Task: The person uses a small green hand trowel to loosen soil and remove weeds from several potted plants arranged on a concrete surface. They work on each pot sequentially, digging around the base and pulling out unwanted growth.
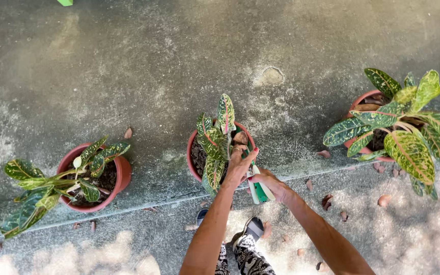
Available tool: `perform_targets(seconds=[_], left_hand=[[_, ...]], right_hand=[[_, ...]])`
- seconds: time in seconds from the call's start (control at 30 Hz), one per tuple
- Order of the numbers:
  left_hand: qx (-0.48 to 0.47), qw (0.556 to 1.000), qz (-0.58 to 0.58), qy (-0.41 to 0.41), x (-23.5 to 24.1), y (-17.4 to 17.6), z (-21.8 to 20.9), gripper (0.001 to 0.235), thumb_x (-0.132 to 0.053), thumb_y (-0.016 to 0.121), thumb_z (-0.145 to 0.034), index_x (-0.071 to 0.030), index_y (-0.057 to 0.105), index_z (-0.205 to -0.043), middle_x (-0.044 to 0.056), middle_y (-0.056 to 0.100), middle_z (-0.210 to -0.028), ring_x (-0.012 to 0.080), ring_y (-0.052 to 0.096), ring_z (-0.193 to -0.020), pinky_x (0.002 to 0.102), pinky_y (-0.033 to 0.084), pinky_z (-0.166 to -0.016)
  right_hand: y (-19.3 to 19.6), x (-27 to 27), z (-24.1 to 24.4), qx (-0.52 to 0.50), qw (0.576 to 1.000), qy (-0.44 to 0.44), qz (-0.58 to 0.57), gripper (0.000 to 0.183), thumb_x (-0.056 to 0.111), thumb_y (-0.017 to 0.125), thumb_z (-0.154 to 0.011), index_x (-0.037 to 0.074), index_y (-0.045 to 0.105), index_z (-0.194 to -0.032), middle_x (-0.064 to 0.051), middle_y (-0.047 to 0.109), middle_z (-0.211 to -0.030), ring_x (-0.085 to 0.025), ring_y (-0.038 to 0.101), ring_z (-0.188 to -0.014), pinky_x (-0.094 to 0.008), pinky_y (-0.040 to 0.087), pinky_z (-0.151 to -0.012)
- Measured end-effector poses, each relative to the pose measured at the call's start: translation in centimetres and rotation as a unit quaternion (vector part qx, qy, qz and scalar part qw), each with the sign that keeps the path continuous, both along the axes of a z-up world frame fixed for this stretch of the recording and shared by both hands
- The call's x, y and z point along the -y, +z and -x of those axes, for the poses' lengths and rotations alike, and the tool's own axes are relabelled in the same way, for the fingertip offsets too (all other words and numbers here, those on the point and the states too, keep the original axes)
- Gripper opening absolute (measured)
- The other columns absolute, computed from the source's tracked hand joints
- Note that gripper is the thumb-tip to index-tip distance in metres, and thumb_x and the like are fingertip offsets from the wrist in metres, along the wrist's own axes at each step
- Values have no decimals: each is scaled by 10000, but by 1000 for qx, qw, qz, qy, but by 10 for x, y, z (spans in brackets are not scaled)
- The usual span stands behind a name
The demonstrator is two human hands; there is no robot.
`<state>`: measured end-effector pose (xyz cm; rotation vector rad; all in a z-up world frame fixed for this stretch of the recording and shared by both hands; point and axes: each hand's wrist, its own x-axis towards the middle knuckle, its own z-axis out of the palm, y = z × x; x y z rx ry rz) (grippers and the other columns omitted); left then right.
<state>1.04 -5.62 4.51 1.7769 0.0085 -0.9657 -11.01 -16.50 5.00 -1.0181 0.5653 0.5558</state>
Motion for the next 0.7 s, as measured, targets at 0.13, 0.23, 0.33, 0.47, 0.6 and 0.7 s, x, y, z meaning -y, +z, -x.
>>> perform_targets(seconds=[0.13,0.23,0.33,0.47,0.6,0.7], left_hand=[[52,997,24,45,-12,-29,-11,455,-401,687,-932,-80,584,-1238,95,688,-1004,251,689,-941,421,573,-822],[264,962,-54,53,-16,-56,-25,399,-218,661,-937,-38,598,-1287,175,702,-1083,332,703,-1000,449,568,-890],[376,917,-134,4,-10,-66,-29,420,-47,663,-815,-24,651,-1234,217,680,-1139,397,685,-1013,471,559,-888],[303,914,-234,-137,5,-51,-44,279,-59,726,-793,-106,725,-1068,153,686,-1175,373,681,-1073,482,547,-896],[279,897,-293,-180,23,-42,-55,375,-265,838,-795,-59,669,-1059,186,640,-1187,380,661,-1066,483,536,-889],[296,875,-329,-196,30,-49,-52,339,-262,836,-805,-101,694,-1068,165,635,-1240,349,690,-1061,461,561,-880]], right_hand=[[5,16,1,-16,997,26,76,658,267,667,-778,29,553,-1381,-145,671,-999,-241,715,-835,-386,657,-782],[10,24,-6,-11,939,154,306,689,286,730,-752,57,563,-1380,-102,724,-931,-218,722,-770,-364,607,-675],[18,26,-11,-11,887,223,405,699,314,719,-769,71,564,-1406,-126,692,-917,-209,692,-716,-364,569,-569],[28,25,-18,-43,825,337,451,751,349,647,-853,110,432,-1532,-262,734,-924,-263,590,-660,-365,502,-532],[30,25,-22,-8,788,362,498,696,355,669,-830,80,498,-1445,-240,674,-1159,-198,619,-663,-338,514,-488],[26,24,-21,-2,748,380,544,699,380,706,-798,134,527,-1427,-236,566,-1328,-182,585,-748,-339,522,-482]])
